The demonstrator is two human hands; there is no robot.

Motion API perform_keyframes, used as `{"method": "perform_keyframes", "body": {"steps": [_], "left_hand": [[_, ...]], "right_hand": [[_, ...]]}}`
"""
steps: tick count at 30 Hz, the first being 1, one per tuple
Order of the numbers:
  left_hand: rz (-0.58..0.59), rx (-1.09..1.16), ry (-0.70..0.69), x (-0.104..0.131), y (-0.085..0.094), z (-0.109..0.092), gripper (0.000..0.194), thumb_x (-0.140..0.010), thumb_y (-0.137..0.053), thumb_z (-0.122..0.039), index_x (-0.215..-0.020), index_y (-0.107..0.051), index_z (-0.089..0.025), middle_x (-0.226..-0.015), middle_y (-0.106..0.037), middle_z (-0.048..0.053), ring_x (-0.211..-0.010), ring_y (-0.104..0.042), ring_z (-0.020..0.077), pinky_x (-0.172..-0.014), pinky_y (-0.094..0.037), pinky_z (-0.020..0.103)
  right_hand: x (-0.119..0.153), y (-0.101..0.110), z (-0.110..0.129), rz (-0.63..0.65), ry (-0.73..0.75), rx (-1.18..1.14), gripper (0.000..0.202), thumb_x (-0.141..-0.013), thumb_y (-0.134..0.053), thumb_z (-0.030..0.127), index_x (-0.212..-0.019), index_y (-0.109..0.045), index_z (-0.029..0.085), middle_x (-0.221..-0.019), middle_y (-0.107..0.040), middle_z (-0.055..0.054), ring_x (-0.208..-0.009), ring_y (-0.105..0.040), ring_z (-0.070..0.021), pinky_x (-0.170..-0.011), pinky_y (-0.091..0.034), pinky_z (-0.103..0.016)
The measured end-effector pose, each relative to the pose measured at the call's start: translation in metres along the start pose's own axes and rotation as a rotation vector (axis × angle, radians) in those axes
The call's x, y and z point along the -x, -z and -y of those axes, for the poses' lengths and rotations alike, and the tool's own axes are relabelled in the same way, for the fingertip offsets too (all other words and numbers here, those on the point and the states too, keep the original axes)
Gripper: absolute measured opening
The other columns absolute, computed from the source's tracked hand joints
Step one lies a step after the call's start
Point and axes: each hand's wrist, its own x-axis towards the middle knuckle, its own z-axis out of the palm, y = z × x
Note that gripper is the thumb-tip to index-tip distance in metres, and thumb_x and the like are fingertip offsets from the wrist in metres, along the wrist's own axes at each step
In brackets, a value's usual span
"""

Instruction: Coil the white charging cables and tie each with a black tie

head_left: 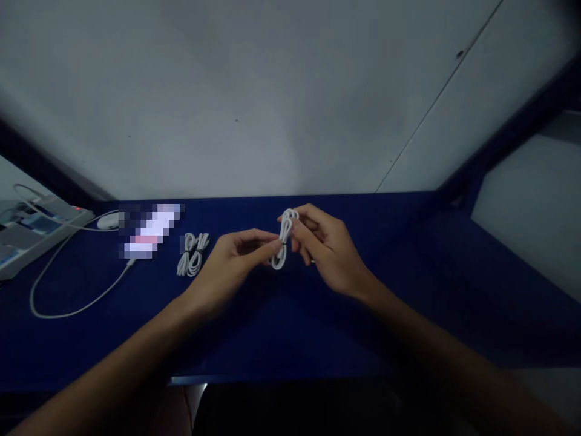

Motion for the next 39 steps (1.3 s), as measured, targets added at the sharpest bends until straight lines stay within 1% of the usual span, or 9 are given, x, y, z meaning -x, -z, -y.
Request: {"method": "perform_keyframes", "body": {"steps": [4,7,12,19,22,24,27,32,39], "left_hand": [[0.114,0.170,0.003,-0.021,-0.003,0.007,0.018,-0.099,-0.075,-0.038,-0.101,-0.086,-0.024,-0.099,-0.077,0.006,-0.091,-0.067,0.0214,-0.089,-0.053,0.037],[0.153,0.305,0.026,-0.030,-0.003,0.020,0.020,-0.101,-0.073,-0.037,-0.101,-0.086,-0.021,-0.100,-0.077,0.007,-0.092,-0.068,0.0204,-0.089,-0.054,0.035],[0.205,0.482,0.137,-0.031,0.000,0.041,0.028,-0.107,-0.065,-0.039,-0.107,-0.085,-0.019,-0.114,-0.079,0.011,-0.093,-0.071,0.0191,-0.090,-0.058,0.033],[0.417,0.622,0.296,-0.027,0.004,0.048,0.036,-0.108,-0.062,-0.043,-0.111,-0.086,-0.016,-0.103,-0.080,0.013,-0.084,-0.076,0.0196,-0.088,-0.063,0.034],[0.383,0.676,0.258,-0.026,0.003,0.047,0.027,-0.107,-0.066,-0.035,-0.108,-0.085,-0.016,-0.102,-0.079,0.011,-0.085,-0.075,0.0158,-0.085,-0.063,0.027],[0.322,0.683,0.221,-0.026,0.003,0.047,0.020,-0.105,-0.071,-0.031,-0.104,-0.085,-0.017,-0.103,-0.078,0.010,-0.087,-0.075,0.0148,-0.083,-0.063,0.025],[0.234,0.658,0.171,-0.028,0.004,0.048,0.015,-0.103,-0.074,-0.029,-0.106,-0.083,-0.017,-0.109,-0.079,0.009,-0.093,-0.075,0.0158,-0.087,-0.063,0.026],[0.118,0.641,0.114,-0.028,0.006,0.050,0.010,-0.094,-0.084,-0.022,-0.101,-0.078,-0.018,-0.099,-0.080,0.006,-0.093,-0.077,0.0176,-0.094,-0.063,0.032],[0.078,0.568,0.039,-0.029,0.007,0.052,0.049,-0.087,-0.090,-0.017,-0.134,-0.075,-0.021,-0.114,-0.080,0.006,-0.101,-0.076,0.0175,-0.103,-0.055,0.033]], "right_hand": [[-0.008,0.007,-0.003,-0.004,-0.056,-0.190,0.037,-0.109,-0.056,0.055,-0.104,-0.071,0.021,-0.074,-0.061,0.003,-0.052,-0.054,-0.0091,-0.047,-0.040,-0.025],[-0.011,0.008,-0.005,-0.025,-0.104,-0.233,0.028,-0.102,-0.070,0.048,-0.097,-0.069,0.021,-0.070,-0.059,0.005,-0.049,-0.050,-0.0074,-0.043,-0.037,-0.023],[-0.010,0.006,-0.008,0.021,-0.153,-0.228,0.016,-0.104,-0.062,0.034,-0.102,-0.072,0.022,-0.075,-0.061,0.003,-0.054,-0.053,-0.0085,-0.044,-0.036,-0.022],[-0.012,0.014,-0.008,0.087,-0.144,-0.278,0.021,-0.099,-0.054,0.024,-0.100,-0.075,0.024,-0.075,-0.058,0.002,-0.053,-0.044,-0.0104,-0.047,-0.033,-0.026],[-0.015,0.018,-0.008,0.108,-0.145,-0.280,0.029,-0.099,-0.051,0.023,-0.113,-0.076,0.025,-0.083,-0.063,0.001,-0.054,-0.047,-0.0114,-0.045,-0.030,-0.027],[-0.014,0.018,-0.009,0.036,-0.155,-0.255,0.029,-0.102,-0.050,0.026,-0.118,-0.074,0.025,-0.088,-0.067,-0.001,-0.053,-0.050,-0.0114,-0.044,-0.030,-0.027],[-0.011,0.013,-0.008,-0.094,-0.113,-0.080,0.021,-0.106,-0.057,0.033,-0.105,-0.074,0.022,-0.086,-0.069,0.000,-0.055,-0.053,-0.0109,-0.049,-0.038,-0.027],[-0.003,0.003,-0.007,-0.045,-0.003,0.171,0.012,-0.103,-0.069,0.033,-0.100,-0.075,0.023,-0.089,-0.071,0.000,-0.070,-0.061,-0.0142,-0.062,-0.047,-0.029],[-0.005,0.002,-0.012,-0.081,0.138,0.303,0.008,-0.095,-0.083,0.025,-0.095,-0.075,0.023,-0.091,-0.070,0.000,-0.071,-0.063,-0.0140,-0.063,-0.049,-0.029]]}}
